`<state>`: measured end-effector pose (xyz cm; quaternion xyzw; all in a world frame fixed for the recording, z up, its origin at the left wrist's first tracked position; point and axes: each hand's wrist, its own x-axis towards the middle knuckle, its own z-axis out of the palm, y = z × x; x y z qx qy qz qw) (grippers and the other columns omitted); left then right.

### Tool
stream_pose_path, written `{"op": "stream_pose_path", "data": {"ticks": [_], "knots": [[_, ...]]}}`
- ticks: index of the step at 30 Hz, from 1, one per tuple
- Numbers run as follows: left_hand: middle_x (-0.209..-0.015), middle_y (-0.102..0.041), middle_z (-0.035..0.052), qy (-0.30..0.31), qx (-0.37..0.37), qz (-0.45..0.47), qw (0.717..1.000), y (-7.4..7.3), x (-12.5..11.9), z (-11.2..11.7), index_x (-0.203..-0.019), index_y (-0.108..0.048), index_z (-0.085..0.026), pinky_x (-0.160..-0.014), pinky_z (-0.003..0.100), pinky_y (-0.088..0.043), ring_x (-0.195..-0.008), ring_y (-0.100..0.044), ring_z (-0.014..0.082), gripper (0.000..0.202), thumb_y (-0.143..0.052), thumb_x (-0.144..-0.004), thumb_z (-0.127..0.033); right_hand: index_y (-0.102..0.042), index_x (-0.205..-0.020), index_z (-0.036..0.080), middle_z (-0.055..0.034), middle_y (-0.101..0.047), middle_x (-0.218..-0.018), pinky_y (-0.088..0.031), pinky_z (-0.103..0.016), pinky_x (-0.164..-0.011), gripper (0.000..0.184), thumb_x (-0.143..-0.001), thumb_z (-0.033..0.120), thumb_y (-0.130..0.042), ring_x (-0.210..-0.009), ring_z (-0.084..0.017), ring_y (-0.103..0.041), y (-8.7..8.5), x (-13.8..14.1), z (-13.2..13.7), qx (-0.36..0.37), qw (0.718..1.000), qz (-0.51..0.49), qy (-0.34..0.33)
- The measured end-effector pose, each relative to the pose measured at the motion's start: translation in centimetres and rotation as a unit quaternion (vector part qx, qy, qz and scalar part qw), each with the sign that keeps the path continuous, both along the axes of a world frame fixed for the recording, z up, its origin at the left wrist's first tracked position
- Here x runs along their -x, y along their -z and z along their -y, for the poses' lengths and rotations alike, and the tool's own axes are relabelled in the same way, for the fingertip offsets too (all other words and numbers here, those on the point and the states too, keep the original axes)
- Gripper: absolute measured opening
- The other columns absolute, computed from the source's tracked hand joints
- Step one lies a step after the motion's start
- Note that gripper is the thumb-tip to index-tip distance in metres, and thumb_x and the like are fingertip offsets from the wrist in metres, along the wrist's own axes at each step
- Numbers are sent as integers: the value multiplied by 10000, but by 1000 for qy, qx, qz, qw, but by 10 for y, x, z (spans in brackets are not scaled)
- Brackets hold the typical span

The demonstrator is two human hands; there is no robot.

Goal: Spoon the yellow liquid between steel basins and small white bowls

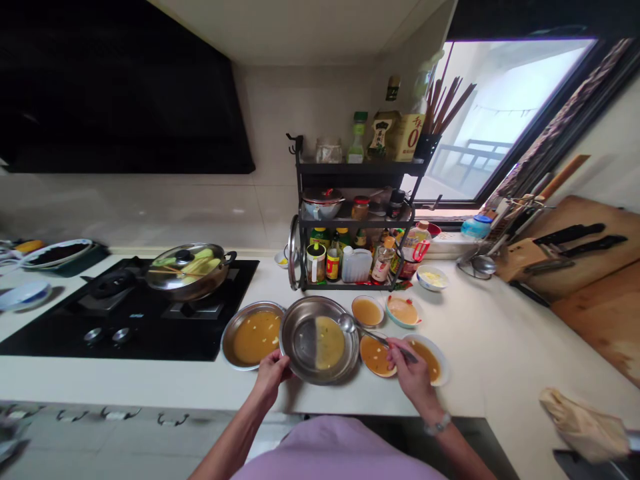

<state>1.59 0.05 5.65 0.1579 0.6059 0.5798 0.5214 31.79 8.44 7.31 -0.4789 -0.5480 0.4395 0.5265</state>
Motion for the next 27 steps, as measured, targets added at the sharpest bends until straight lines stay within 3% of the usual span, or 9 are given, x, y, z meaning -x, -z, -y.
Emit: {"op": "stream_pose_path", "data": {"ticks": [11, 14, 19, 23, 27], "knots": [[-438, -487, -64, -12, -4, 3, 1000, 3, -2, 2, -499, -465, -180, -500, 233, -447, -415, -472, 76, 289, -732, -486, -290, -723, -911, 232, -52, -676, -805, -507, -293, -482, 277, -783, 455, -619, -482, -134, -541, 16, 21, 5, -21, 994, 75, -80], [-453, -501, -61, -14, -11, 1, 1000, 4, -2, 3, -513, -483, -173, -500, 225, -440, -426, -476, 75, 247, -714, -497, -258, -719, -907, 225, -47, -671, -754, -509, -298, -484, 290, -778, 466, -621, -484, -143, -546, 16, 24, 9, -7, 994, 64, -87], [-454, -518, -52, -14, -8, -7, 1000, 4, -2, 5, -522, -500, -166, -498, 226, -436, -425, -478, 78, 212, -698, -496, -234, -664, -877, 176, -1, -605, -557, -476, -286, -437, 371, -739, 520, -645, -430, -149, -523, 19, 27, 10, 70, 997, -23, -28], [-447, -513, -54, -12, -10, -8, 1000, 2, -3, 7, -513, -497, -166, -495, 225, -436, -421, -475, 77, 199, -684, -493, -233, -634, -836, 151, -18, -628, -552, -447, -273, -415, 413, -676, 526, -699, -433, -153, -529, 17, 26, 11, 126, 988, -87, 17], [-439, -501, -57, -12, -14, -12, 1000, 1, -3, 10, -504, -500, -165, -481, 215, -425, -413, -456, 68, 183, -670, -490, -229, -631, -828, 146, -29, -639, -551, -433, -265, -410, 422, -641, 510, -733, -438, -156, -535, 13, 25, 14, 133, 984, -116, 29]]}}
